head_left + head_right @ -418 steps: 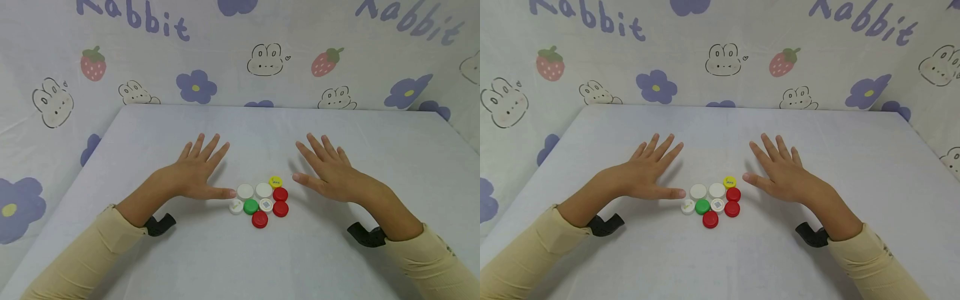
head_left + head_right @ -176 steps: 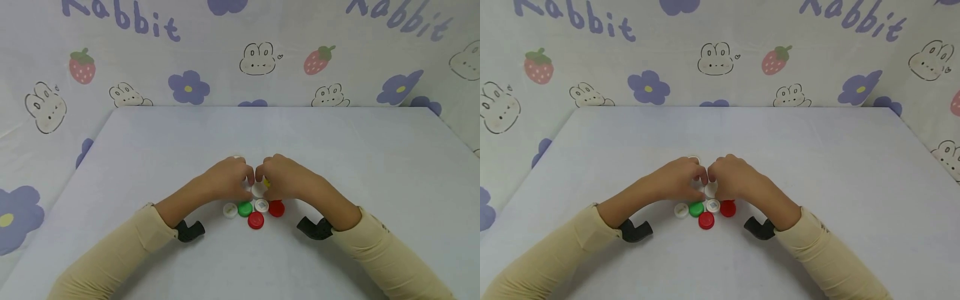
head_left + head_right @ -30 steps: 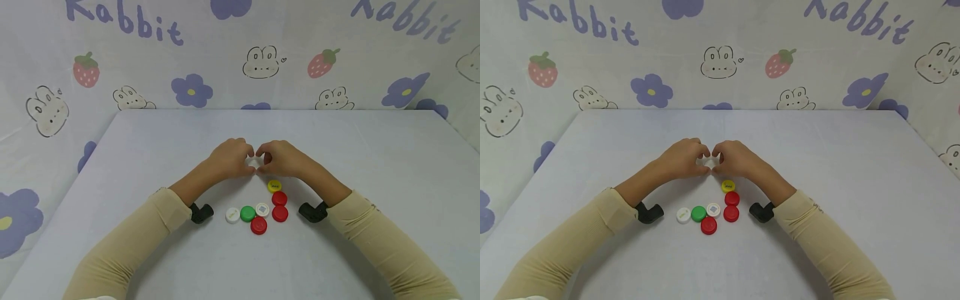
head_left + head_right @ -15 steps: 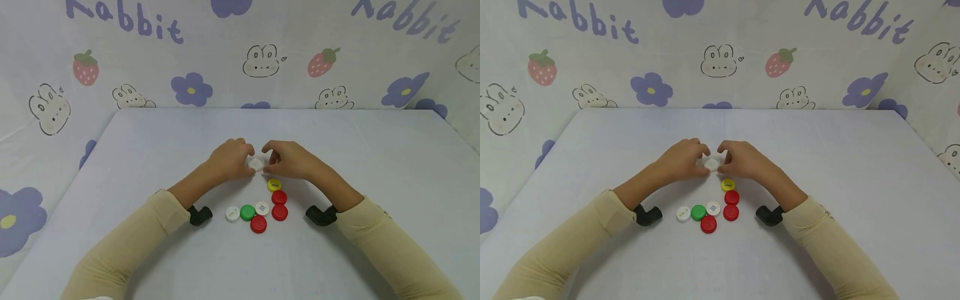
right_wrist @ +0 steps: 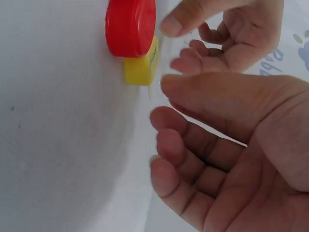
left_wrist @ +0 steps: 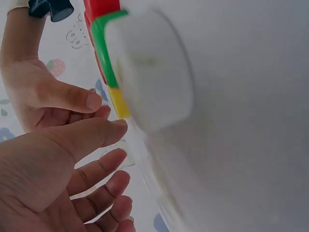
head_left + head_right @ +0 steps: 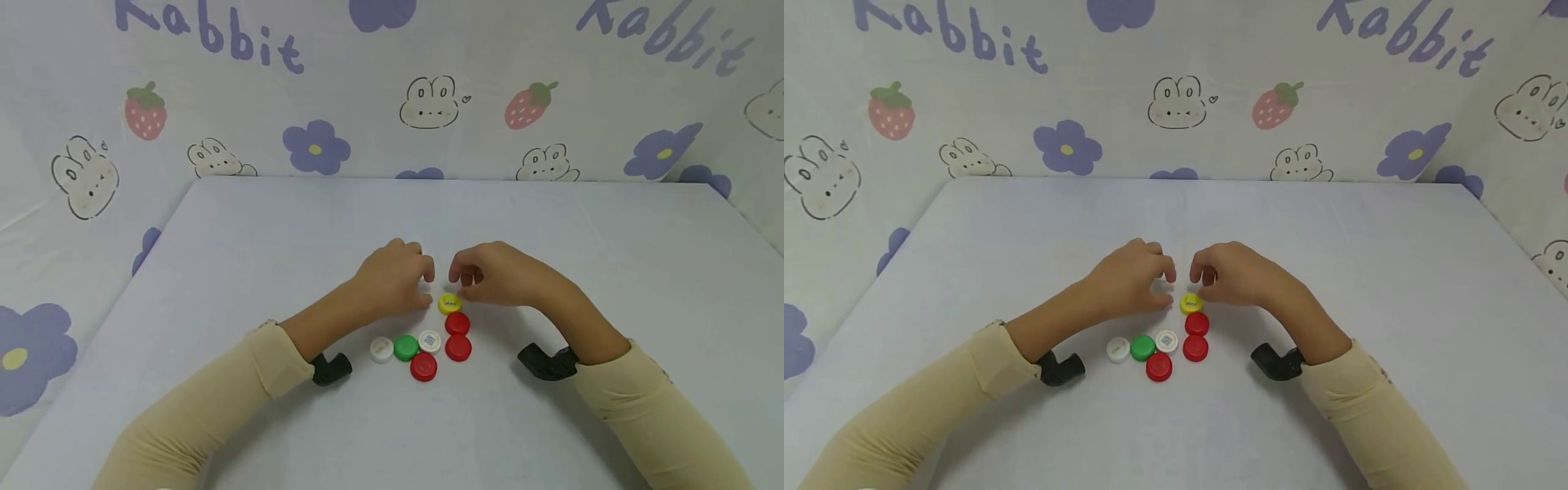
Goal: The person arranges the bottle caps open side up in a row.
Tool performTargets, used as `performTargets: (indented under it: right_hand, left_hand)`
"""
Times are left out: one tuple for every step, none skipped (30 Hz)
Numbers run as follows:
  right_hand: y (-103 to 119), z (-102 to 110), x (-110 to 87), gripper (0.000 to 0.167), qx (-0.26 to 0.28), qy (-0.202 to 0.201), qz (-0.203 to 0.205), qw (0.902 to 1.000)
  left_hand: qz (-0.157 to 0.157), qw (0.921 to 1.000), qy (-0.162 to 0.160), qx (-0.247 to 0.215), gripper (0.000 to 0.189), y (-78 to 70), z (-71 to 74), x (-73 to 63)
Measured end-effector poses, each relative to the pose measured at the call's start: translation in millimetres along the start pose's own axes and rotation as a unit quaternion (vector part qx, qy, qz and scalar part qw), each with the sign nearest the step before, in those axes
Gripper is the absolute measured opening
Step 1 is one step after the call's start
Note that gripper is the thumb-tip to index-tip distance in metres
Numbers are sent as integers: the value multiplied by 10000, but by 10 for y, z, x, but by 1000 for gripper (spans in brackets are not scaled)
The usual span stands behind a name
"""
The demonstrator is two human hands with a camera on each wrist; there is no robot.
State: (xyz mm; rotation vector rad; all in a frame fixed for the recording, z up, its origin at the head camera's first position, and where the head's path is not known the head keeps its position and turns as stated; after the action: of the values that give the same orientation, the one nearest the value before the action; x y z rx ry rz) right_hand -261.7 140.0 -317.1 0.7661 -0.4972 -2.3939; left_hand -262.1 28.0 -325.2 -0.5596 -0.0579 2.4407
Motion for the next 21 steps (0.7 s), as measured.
performTargets:
  right_hand:
    - [2, -10, -5, 14, -28, 71, 39, 10000]
    - [5, -24, -7, 15, -46, 146, 82, 9998]
    - [9, -38, -7, 16, -65, 216, 134, 9997]
    - [14, -51, -6, 17, -74, 273, 196, 9994]
    - [15, -65, -2, 18, -81, 319, 257, 9991]
    - [16, -81, 1, 18, -91, 358, 314, 9988]
    - [15, -95, 2, 18, -90, 381, 363, 9986]
    - [12, -109, 1, 17, -89, 400, 391, 9984]
    - [8, -120, -1, 17, -97, 403, 415, 9983]
    - [0, -132, -3, 17, -91, 406, 427, 9982]
    - [-9, -142, -4, 17, -85, 405, 422, 9983]
    - [-14, -149, -5, 17, -79, 399, 426, 9983]
    - [-18, -155, -5, 17, -59, 397, 420, 9983]
    - [-19, -159, -3, 18, -44, 392, 436, 9983]
    - [-20, -162, 3, 18, -41, 382, 450, 9982]
    - [-15, -164, 9, 18, -34, 377, 485, 9981]
    - [-9, -163, 16, 19, -37, 363, 513, 9980]
    - [-2, -163, 21, 19, -38, 358, 551, 9978]
    - [6, -162, 27, 19, -38, 355, 578, 9977]
    - [12, -161, 30, 19, -47, 345, 609, 9975]
    - [13, -161, 34, 19, -48, 343, 618, 9975]
  left_hand:
    - [-43, 10000, 54, -31, 28, -24, -12, 3]
    - [-78, 9999, 102, -54, 28, -44, -22, 7]
    - [-108, 9998, 142, -68, 27, -61, -33, 11]
    - [-126, 9997, 176, -85, 27, -73, -46, 21]
    - [-132, 9997, 199, -91, 27, -82, -58, 30]
    - [-139, 9996, 225, -110, 28, -91, -70, 36]
    - [-146, 9995, 251, -129, 28, -99, -82, 44]
    - [-169, 9994, 276, -156, 28, -109, -95, 53]
    - [-199, 9992, 296, -183, 28, -120, -109, 62]
    - [-233, 9990, 310, -222, 28, -130, -119, 68]
    - [-259, 9988, 318, -257, 28, -138, -127, 72]
    - [-290, 9986, 328, -302, 27, -145, -134, 73]
    - [-314, 9985, 323, -321, 27, -150, -138, 74]
    - [-339, 9984, 311, -337, 27, -153, -138, 73]
    - [-352, 9984, 292, -345, 27, -154, -135, 69]
    - [-362, 9984, 270, -346, 26, -153, -130, 65]
    - [-372, 9984, 250, -346, 26, -151, -126, 61]
    - [-393, 9983, 230, -350, 25, -151, -120, 56]
    - [-421, 9982, 212, -362, 25, -153, -113, 54]
    - [-453, 9981, 193, -382, 24, -155, -108, 52]
    - [-480, 9979, 181, -406, 23, -157, -104, 50]
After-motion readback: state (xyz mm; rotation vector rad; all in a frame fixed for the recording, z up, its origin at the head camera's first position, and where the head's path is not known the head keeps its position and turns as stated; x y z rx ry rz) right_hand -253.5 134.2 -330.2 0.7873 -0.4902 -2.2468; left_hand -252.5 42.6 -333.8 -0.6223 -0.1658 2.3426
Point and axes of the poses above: each hand's wrist, its own x-axis towards the middle knuckle, its own z-axis out of the back of the hand, y = z × x, the point moved 8 cm from there along x, towards the middle knuckle, and after that the axes turned 15 degrees about y, right-handed, at the moved point
